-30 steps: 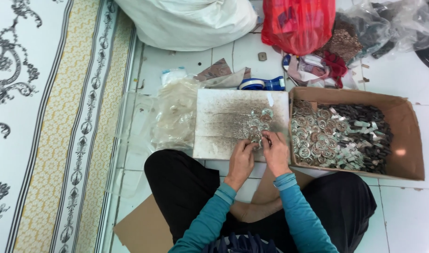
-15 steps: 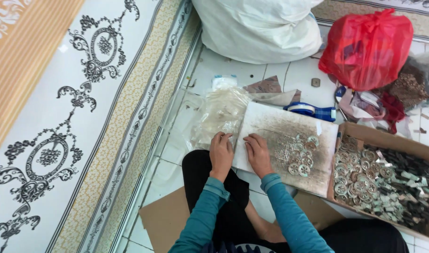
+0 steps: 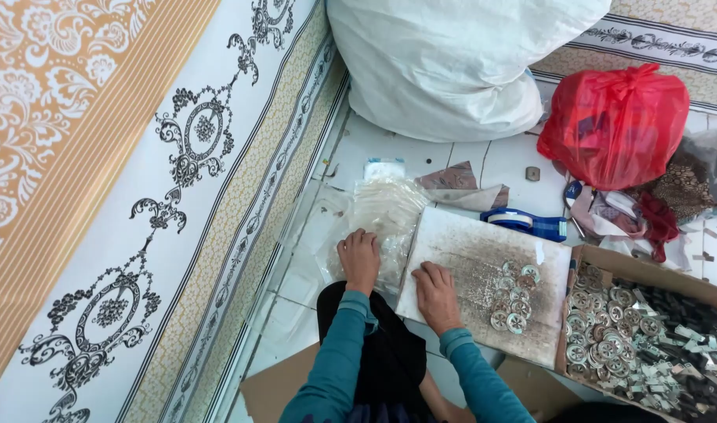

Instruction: Sorting and packaging small decorative metal pieces from a bulk box into individual plastic bags.

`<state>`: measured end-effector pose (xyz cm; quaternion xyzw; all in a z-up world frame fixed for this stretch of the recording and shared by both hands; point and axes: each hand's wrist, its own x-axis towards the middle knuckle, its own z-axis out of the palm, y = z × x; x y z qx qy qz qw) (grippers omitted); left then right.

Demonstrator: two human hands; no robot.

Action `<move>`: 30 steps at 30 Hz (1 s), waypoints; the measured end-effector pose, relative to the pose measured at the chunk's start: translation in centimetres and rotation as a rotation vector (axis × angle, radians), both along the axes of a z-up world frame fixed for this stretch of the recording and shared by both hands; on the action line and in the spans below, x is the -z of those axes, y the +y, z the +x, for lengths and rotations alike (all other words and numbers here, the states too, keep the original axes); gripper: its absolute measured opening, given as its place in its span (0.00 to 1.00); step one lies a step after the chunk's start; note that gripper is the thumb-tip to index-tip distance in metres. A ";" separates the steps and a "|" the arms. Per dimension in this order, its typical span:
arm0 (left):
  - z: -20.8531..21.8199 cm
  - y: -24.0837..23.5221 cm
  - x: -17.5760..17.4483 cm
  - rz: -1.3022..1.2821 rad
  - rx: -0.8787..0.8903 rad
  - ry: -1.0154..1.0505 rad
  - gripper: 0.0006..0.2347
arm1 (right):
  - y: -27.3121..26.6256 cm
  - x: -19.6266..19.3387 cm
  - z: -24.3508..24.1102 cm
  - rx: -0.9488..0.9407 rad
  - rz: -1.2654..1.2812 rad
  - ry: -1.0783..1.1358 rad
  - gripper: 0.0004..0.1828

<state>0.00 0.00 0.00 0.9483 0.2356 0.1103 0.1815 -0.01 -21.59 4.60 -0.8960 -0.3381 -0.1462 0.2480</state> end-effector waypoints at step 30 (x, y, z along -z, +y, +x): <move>-3.8 -11.7 -22.7 -1.317 0.083 -0.198 0.13 | -4.1 -15.8 -5.5 0.131 0.801 0.726 0.24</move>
